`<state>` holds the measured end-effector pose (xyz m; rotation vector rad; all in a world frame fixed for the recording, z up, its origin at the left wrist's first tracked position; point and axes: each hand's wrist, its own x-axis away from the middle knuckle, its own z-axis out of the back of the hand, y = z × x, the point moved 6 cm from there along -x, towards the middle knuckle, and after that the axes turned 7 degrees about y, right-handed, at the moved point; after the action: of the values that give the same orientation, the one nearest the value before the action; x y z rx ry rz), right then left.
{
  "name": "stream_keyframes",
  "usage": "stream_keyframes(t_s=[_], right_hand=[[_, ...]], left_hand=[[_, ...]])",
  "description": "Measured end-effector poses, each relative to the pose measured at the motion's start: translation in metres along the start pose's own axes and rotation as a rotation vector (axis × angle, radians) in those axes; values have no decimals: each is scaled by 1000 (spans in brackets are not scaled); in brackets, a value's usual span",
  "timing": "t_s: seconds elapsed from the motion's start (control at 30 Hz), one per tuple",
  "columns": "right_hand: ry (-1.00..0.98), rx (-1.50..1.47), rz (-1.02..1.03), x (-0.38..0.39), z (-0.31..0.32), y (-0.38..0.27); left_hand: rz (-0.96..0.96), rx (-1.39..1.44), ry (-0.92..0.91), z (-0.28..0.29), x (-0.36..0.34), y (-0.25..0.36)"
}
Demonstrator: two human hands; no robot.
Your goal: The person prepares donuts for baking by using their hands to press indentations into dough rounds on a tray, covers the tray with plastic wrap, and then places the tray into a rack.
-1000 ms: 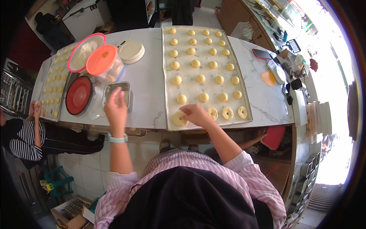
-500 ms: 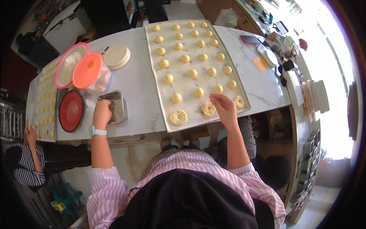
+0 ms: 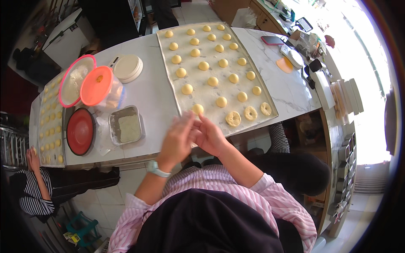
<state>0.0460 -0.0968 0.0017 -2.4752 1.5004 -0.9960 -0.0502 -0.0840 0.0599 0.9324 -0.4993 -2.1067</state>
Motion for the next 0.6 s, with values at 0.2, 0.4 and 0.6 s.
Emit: stream_keyframes(t_s=[0.2,0.4,0.6], right_hand=[[174,1048,613,-16,10,-56],[80,2443,990,-31,18,-49],[-117,2453,871,-36,24,-39]], left_hand=[[139,43,-53,-21,24,-14],[564,563,248,-7,50,-36],[788,726,418,-4,67,-58]])
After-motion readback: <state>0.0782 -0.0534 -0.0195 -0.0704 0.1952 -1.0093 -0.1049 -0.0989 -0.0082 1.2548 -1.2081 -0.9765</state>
